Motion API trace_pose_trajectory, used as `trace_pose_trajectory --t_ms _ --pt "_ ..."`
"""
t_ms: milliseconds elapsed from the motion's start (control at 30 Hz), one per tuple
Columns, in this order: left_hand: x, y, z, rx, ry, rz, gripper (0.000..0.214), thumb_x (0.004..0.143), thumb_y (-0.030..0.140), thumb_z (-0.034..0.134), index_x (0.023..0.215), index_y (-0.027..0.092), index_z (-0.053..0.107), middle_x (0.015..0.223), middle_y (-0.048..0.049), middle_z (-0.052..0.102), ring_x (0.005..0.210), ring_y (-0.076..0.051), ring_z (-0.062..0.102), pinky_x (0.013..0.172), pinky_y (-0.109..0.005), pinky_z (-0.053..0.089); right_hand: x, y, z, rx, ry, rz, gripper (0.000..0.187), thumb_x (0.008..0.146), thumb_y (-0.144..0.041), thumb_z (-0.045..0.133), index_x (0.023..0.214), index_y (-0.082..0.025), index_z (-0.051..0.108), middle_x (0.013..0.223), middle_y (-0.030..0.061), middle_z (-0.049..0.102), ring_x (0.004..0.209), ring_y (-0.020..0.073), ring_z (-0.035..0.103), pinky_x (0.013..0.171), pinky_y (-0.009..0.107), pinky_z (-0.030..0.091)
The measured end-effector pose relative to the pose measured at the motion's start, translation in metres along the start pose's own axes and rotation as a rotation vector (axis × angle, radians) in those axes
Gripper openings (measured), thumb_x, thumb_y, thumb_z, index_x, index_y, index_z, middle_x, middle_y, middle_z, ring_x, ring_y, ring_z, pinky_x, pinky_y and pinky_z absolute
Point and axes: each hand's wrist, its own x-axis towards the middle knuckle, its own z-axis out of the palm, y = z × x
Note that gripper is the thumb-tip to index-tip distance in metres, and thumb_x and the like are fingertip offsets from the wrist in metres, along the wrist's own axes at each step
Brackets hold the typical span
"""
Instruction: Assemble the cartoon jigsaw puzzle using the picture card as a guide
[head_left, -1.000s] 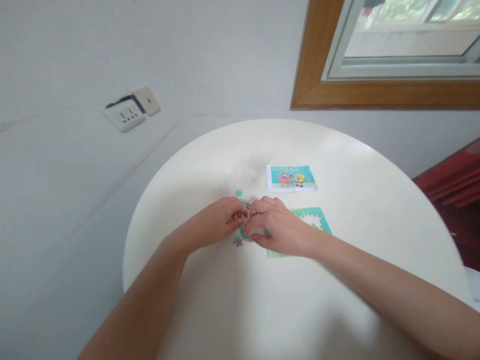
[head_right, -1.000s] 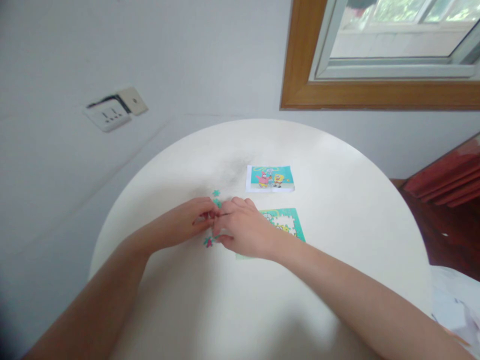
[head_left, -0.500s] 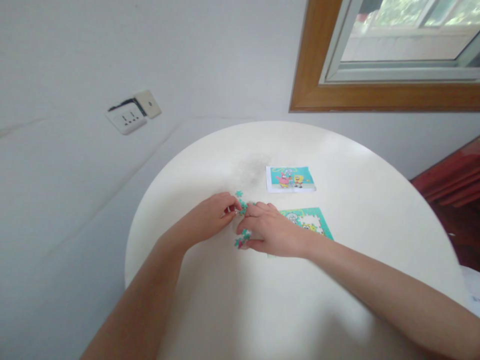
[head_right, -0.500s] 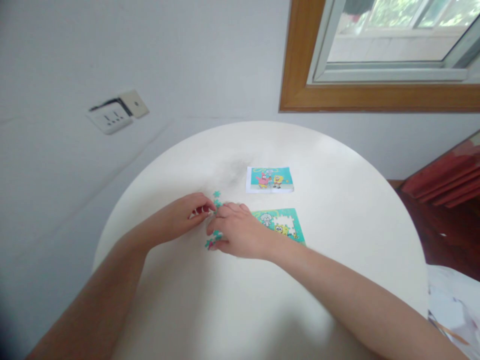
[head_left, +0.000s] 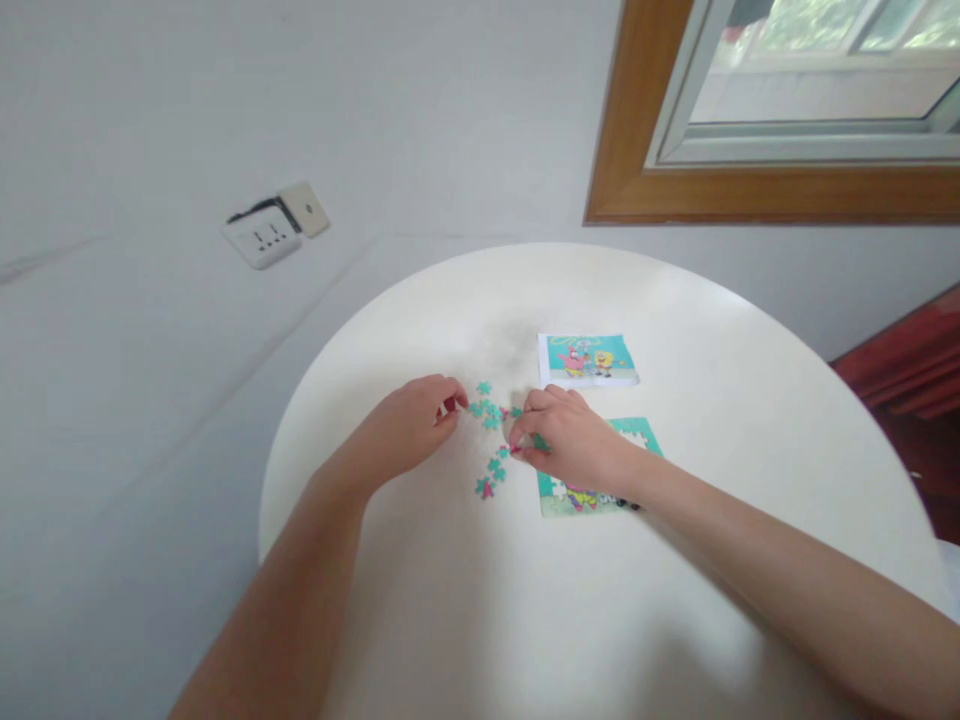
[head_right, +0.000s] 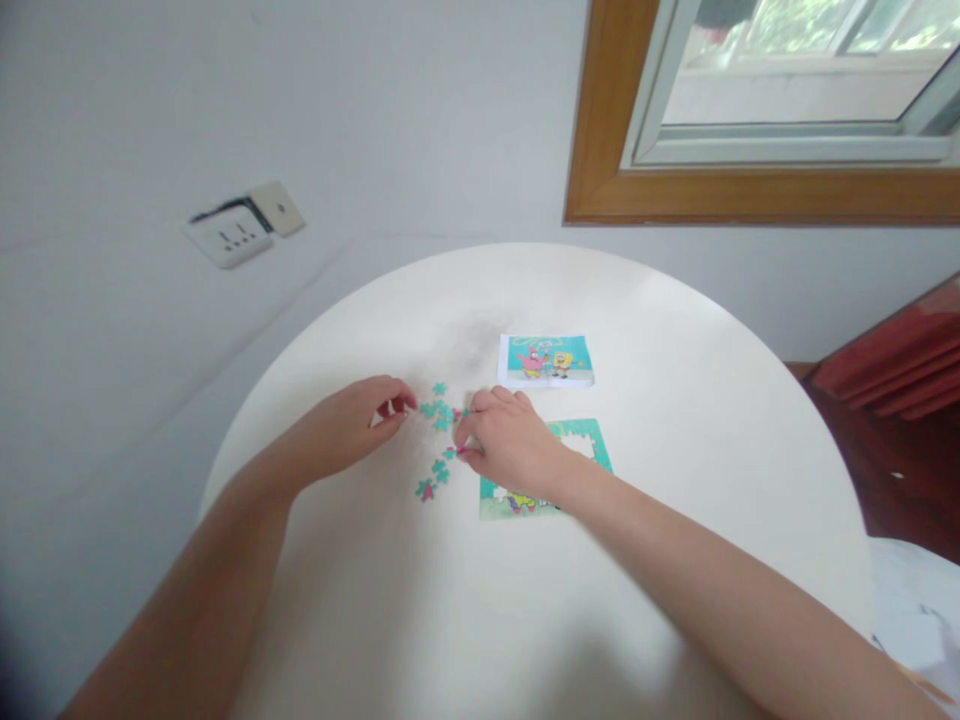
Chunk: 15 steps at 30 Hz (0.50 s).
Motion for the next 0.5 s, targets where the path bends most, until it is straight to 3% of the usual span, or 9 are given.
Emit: trace_pose_trajectory --t_ms 300,500 --pt "0.003 0.009 0.012 -0.019 -0.019 0.073 0.022 0.085 0.018 0.044 0.097 0.019 0.062 0.090 -0.0041 0.063 0.080 -0.019 0.060 0.076 -0.032 0.047 0.027 0.004 -0.009 -0.080 0.039 0.084 0.029 0.091 -0.031 0.057 0.116 -0.023 0.069 0.105 0.0090 0.061 0.103 0.0248 0.052 0.091 0.038 0.037" --pt "0.003 0.011 0.011 -0.017 -0.013 0.067 0.023 0.084 0.016 0.045 0.098 0.019 0.063 0.091 -0.0046 0.064 0.079 -0.019 0.060 0.080 -0.034 0.049 0.044 0.008 -0.006 -0.109 -0.028 0.097 0.023 0.085 -0.026 0.062 0.105 -0.025 0.073 0.106 0.0094 0.060 0.104 0.0264 0.052 0.090 0.039 0.039"
